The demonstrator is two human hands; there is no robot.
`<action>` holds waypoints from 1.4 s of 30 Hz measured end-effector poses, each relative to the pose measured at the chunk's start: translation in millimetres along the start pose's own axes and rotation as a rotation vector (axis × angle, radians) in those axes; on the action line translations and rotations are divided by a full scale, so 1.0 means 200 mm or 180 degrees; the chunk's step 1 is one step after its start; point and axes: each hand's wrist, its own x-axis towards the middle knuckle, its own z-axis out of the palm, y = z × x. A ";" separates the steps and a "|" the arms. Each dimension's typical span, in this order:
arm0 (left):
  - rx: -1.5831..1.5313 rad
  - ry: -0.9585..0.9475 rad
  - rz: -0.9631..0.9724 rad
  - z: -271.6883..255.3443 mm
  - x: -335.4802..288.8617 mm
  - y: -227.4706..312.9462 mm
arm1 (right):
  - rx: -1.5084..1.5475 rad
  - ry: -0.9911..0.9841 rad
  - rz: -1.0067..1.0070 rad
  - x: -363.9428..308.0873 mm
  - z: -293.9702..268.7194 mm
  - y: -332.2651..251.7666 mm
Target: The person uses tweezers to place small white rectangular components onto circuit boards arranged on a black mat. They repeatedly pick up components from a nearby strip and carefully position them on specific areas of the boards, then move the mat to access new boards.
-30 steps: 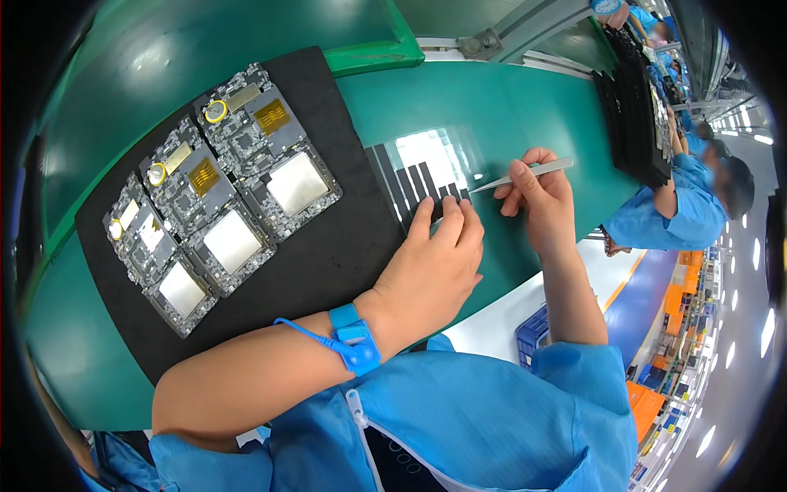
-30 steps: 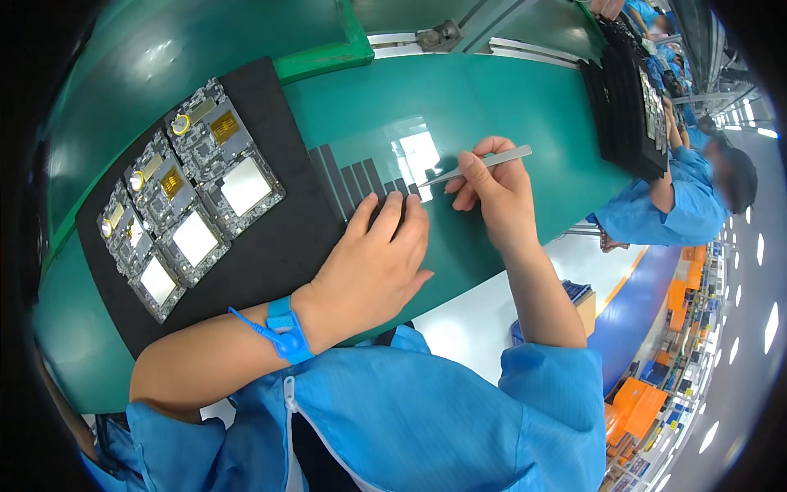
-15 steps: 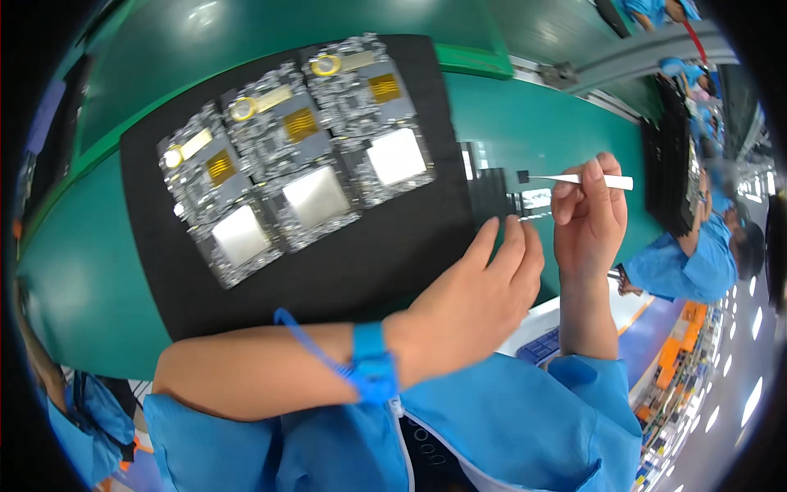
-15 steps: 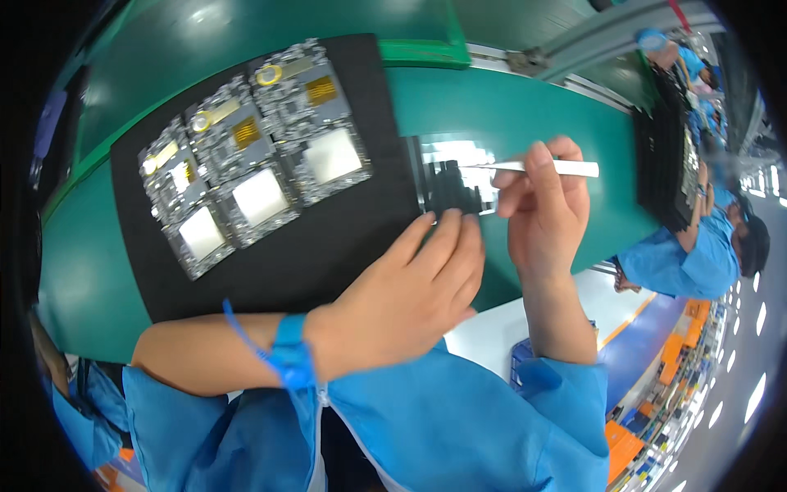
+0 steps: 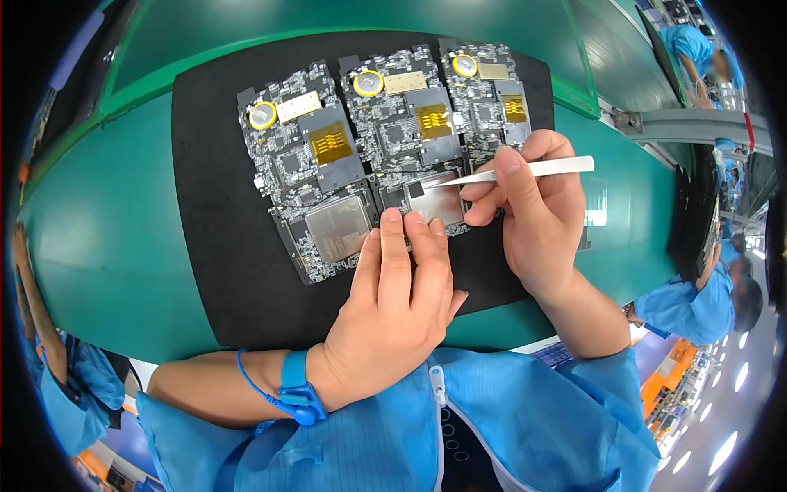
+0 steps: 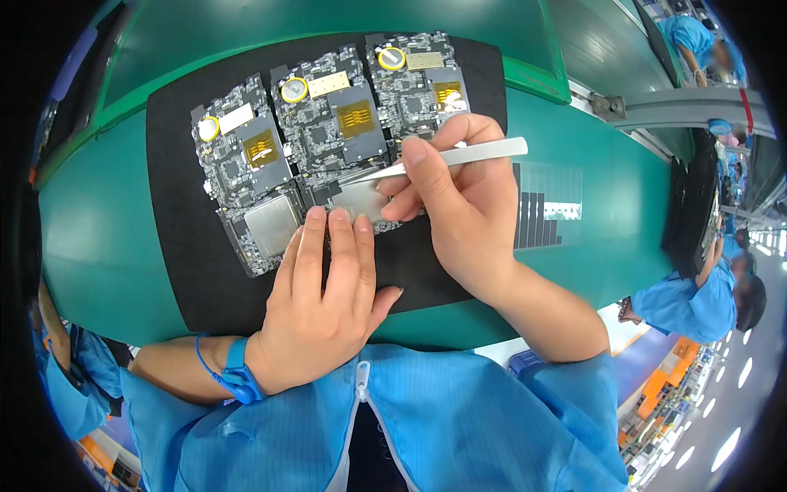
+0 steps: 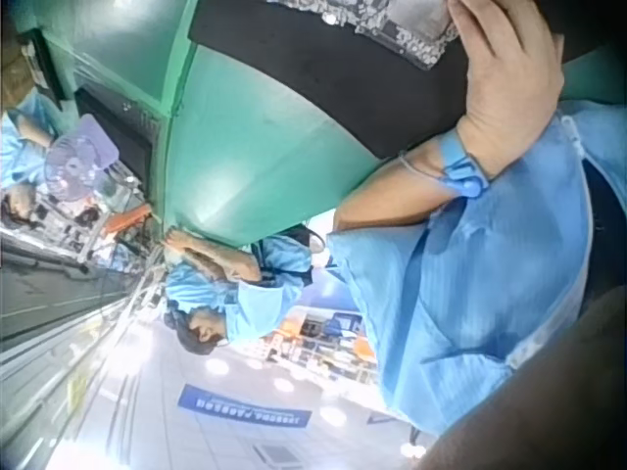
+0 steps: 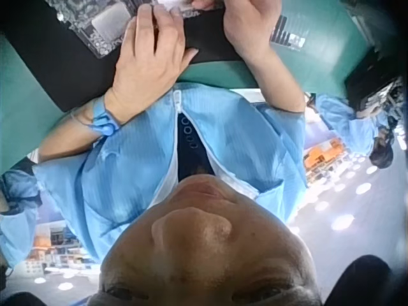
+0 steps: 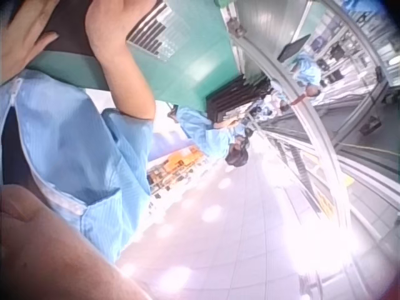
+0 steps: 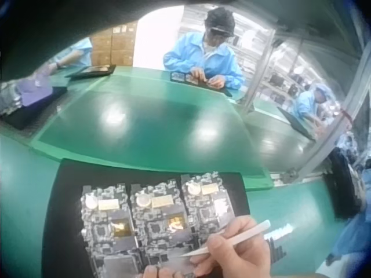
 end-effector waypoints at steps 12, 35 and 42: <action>0.0189 0.0165 -0.0048 0.04 0.00 0.02 | -0.0346 -0.0029 -0.0369 -0.02 0.02 0.03; -0.0433 0.0319 -0.0328 0.05 0.02 0.00 | -0.0430 0.0157 -0.0377 -0.03 0.05 0.03; -0.0878 0.0130 -0.0439 -0.01 0.06 -0.05 | -0.1024 -0.0150 -0.1087 -0.04 0.02 0.07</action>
